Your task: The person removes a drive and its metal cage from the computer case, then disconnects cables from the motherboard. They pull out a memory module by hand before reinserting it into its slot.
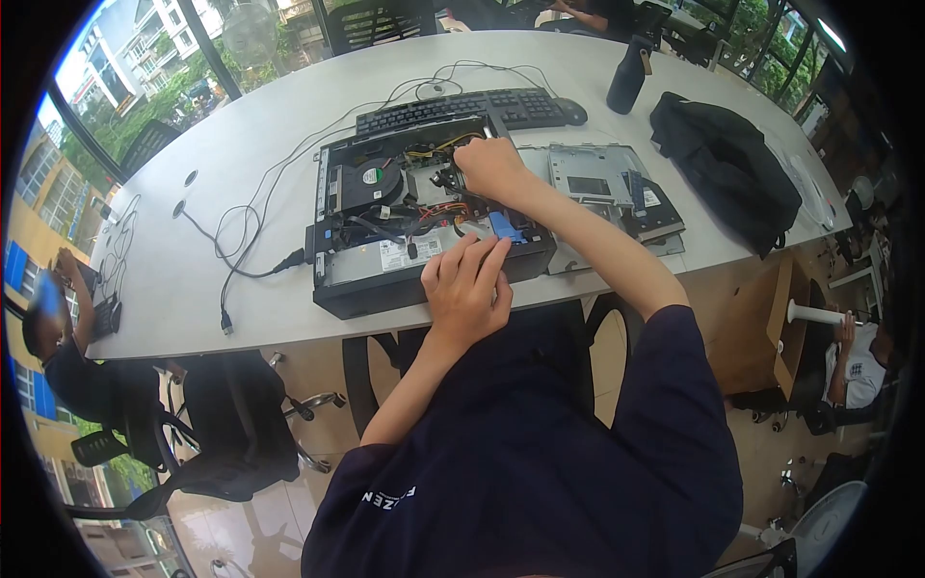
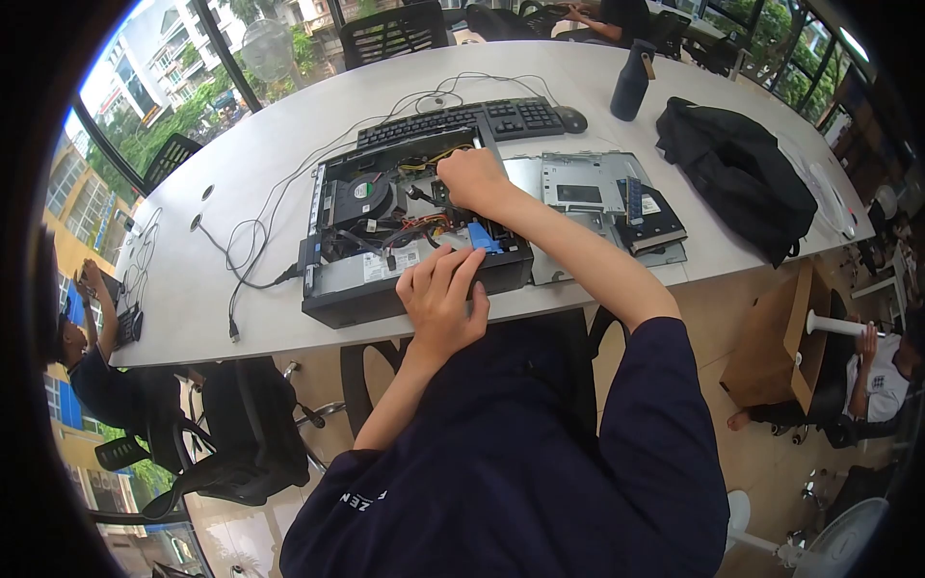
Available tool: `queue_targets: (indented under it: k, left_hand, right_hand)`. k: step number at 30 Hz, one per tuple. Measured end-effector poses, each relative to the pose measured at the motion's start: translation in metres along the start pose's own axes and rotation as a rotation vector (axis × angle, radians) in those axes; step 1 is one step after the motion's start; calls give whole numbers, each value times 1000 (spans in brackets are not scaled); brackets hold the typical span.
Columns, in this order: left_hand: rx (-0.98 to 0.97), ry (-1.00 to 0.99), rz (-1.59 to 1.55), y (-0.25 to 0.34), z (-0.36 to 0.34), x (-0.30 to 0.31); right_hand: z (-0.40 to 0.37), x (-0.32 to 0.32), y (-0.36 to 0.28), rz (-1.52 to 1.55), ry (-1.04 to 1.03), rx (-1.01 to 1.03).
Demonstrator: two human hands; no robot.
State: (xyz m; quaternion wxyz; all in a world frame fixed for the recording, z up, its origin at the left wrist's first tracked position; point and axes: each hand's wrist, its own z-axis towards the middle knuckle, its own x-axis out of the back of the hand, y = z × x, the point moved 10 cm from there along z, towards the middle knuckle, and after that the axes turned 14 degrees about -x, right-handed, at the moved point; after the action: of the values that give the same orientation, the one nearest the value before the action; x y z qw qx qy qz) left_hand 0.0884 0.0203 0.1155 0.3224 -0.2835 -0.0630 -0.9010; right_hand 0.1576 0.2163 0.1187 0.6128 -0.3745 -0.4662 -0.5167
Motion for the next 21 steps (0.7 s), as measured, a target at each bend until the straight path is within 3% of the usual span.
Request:
queue_targets:
  k: [6,9,11,12,14,17,21]
  left_hand:
    - [-7,-4,-1,1,-1,1]
    - [-4,2,2,0,0,1]
    - [-2,2,-7,1,0,1]
    - [-3,-4,-4,1,0,1]
    - [3,-2,-3,0,2,0]
    - [3,2,-3,0,0,0]
    - [16,15,1,-1,0,2]
  right_hand:
    - [4,5,9,145,126,-30]
    - [0,25,19,379,145,-106]
    - [-6,49,37,884,150,-157]
    - [-12,57,47,977,162,-145]
    - [-35,73,82,1237,362,-123]
    - [-103,107,143,1363,501,-349]
    - [-196,96,243,1253,755,-625]
